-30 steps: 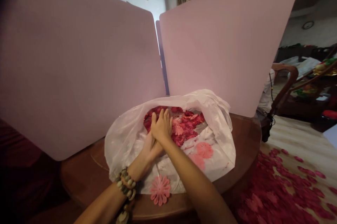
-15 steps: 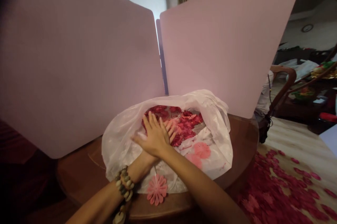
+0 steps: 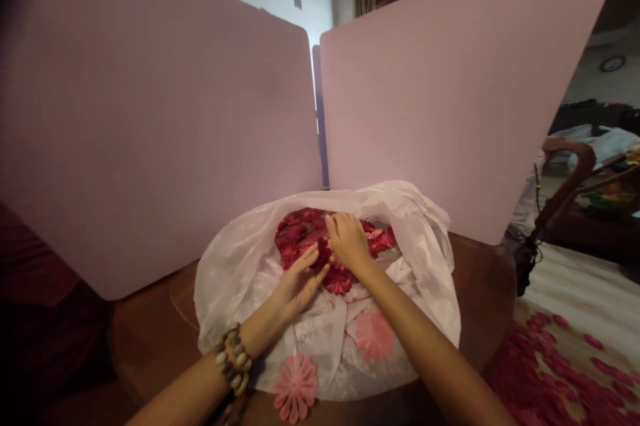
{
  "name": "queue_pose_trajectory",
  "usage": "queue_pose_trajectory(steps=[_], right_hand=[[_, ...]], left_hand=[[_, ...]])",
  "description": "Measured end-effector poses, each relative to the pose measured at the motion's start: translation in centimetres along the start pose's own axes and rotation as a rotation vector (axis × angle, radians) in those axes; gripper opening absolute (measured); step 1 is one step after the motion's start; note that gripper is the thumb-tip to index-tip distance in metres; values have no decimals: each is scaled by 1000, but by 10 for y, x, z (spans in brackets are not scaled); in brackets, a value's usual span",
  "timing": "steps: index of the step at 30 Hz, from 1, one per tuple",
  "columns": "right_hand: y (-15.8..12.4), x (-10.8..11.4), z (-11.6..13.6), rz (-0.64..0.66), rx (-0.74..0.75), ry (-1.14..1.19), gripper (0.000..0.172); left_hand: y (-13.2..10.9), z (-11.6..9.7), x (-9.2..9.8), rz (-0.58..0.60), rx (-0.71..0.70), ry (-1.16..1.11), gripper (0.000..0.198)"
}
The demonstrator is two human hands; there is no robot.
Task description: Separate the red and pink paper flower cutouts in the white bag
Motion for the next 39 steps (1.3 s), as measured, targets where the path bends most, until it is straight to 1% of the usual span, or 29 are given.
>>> queue_pose_trajectory(steps=[2,3,4,5,7,9,11,13,16,18,22,24,27,29,30,33,36,39], right_hand=[[-10,5,-15,-37,-54,175,42],[-16,5,-24,-50,-110,277,38],[-22,2,-31,-33,-172,387,34],[-26,-4,-36,9,-220,492,32],[-33,-18,-34,123,-273,674,31],[-36,-26,-29,216,-306,793,29],[-39,-33,-25,299,-355,858,30],[-41,-36,-23,352,-406,901,33],[-42,-32,-24,333,-450,951,34],[-43,-30,-23,335,-467,977,33],[-46,-32,-21,380,-502,1010,33],[-46,-32,-21,380,-483,1003,33],[-46,-30,-23,329,-476,998,31],[-48,-30,-25,296,-504,1021,31],[-49,-31,-25,288,-519,1038,31],[-53,-33,-27,264,-572,1080,34],[-56,-35,-29,259,-626,1074,35],[-54,-31,-26,250,-596,1052,35]], left_hand=[[6,-9,7,-28,-75,2,28],[8,-14,9,-36,-110,19,33],[9,-18,10,-40,-143,45,38],[10,-21,10,-41,-168,78,42],[10,-25,7,-30,-206,135,44],[8,-26,2,-6,-238,165,39],[8,-24,-2,13,-247,180,37],[8,-18,-3,26,-221,213,40],[10,-11,-5,61,-184,318,43],[10,-11,-5,74,-189,393,44],[8,-16,-5,88,-224,494,44],[7,-23,-4,56,-278,555,44],[3,-39,4,-82,-401,621,48],[1,-45,10,-157,-433,585,51],[1,-45,12,-170,-424,547,52],[0,-45,11,-149,-406,451,50],[-5,-52,7,-142,-468,437,47],[-8,-57,5,-135,-512,423,45]])
Point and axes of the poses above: each hand's wrist, its own y-axis towards the middle knuckle, its own x-axis out of the back of the hand, z = x × y, the point moved 10 cm from there along y, towards the middle knuckle, and after that the axes turned 1 degree about x, right-handed, at the moved point
